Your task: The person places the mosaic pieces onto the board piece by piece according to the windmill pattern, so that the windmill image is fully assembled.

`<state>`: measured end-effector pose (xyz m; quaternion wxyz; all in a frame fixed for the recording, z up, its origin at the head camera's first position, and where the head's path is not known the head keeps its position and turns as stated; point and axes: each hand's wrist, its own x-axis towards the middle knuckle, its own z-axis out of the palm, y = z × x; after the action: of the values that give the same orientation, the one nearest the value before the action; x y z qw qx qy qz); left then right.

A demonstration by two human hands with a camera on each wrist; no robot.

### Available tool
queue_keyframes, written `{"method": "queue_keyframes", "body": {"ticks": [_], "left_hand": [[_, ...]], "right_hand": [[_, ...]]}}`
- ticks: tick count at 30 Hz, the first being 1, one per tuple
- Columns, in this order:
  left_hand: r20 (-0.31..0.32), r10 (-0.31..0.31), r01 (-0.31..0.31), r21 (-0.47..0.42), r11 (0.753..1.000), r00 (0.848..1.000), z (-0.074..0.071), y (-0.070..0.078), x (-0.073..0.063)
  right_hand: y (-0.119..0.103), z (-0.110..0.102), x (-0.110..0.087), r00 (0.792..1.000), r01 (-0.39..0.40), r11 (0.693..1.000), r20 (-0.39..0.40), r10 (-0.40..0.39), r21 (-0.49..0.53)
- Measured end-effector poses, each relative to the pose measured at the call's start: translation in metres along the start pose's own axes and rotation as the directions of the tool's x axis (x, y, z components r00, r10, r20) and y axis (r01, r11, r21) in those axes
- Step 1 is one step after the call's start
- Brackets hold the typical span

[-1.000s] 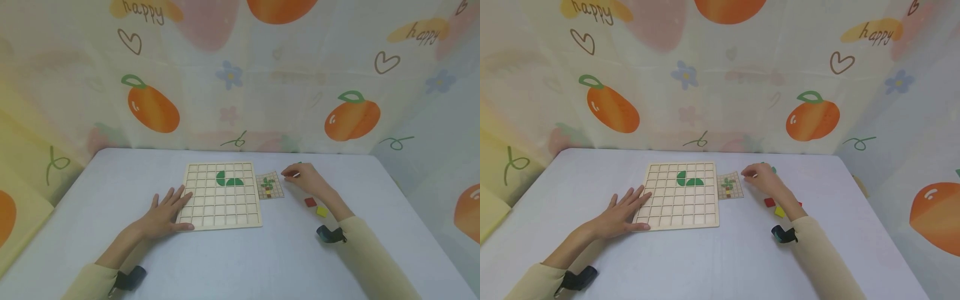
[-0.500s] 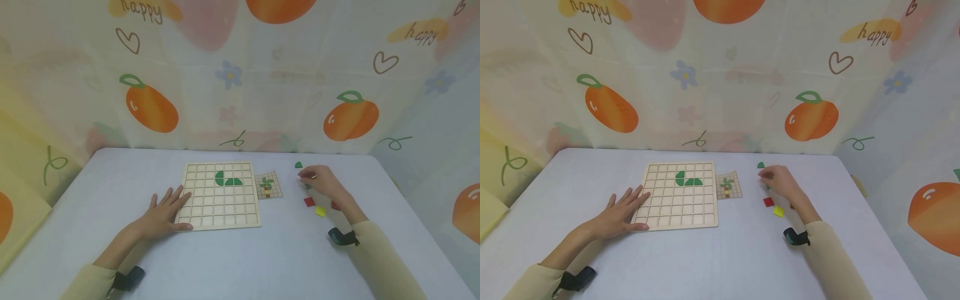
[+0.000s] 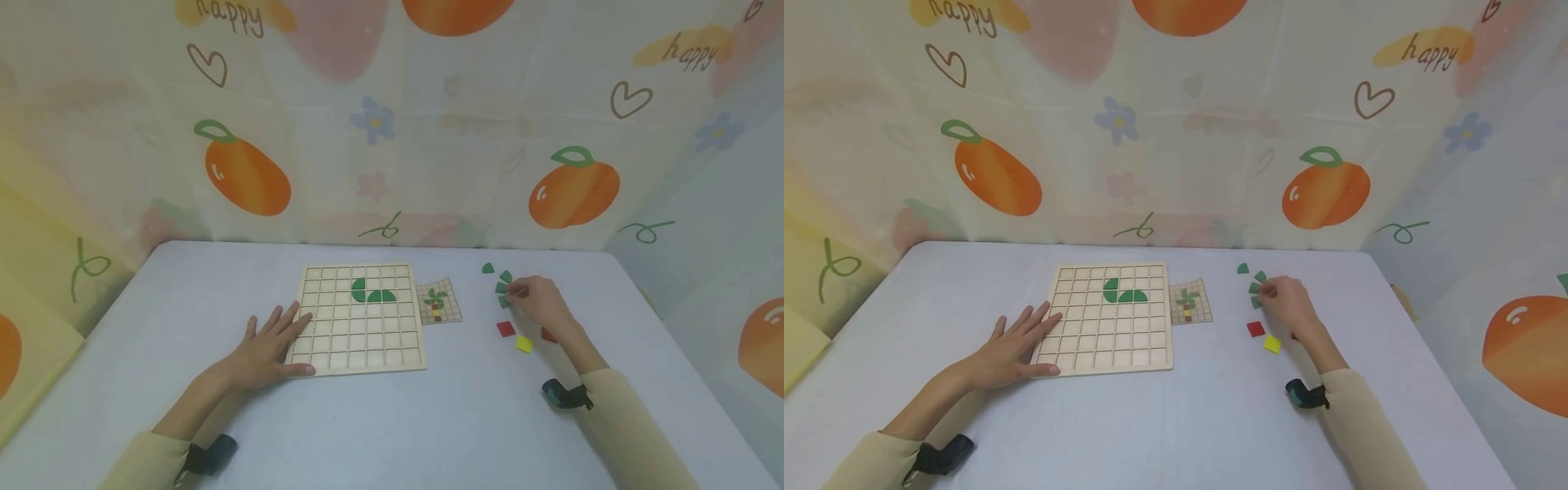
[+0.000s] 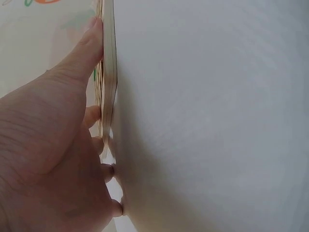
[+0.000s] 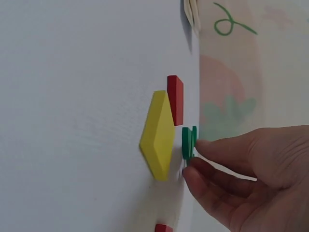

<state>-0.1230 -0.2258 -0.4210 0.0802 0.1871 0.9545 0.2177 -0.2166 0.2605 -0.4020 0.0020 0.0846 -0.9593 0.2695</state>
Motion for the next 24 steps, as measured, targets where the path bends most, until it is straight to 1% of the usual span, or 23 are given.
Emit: {"method": "queue_keyframes", "body": {"ticks": [9, 11, 17, 24], "left_hand": [[0.005, -0.004, 0.004, -0.005, 1.0, 1.0, -0.002, 0.002, 0.0], [0.004, -0.003, 0.003, -0.003, 1.0, 1.0, -0.001, 0.002, 0.0], [0.004, -0.001, 0.001, -0.005, 1.0, 1.0, 0.0, 0.001, 0.0], [0.002, -0.002, 0.002, -0.011, 1.0, 1.0, 0.0, 0.001, 0.0]], "right_hand": [[-0.008, 0.003, -0.005, 0.998, -0.062, 0.997, 0.017, 0.062, 0.035], [-0.009, 0.004, -0.005, 0.998, -0.058, 0.997, 0.012, 0.057, 0.046], [-0.009, 0.008, -0.003, 0.999, -0.04, 0.992, 0.011, 0.039, 0.12], [-0.009, 0.011, -0.002, 1.0, 0.018, 0.994, -0.011, -0.017, 0.112]]}}
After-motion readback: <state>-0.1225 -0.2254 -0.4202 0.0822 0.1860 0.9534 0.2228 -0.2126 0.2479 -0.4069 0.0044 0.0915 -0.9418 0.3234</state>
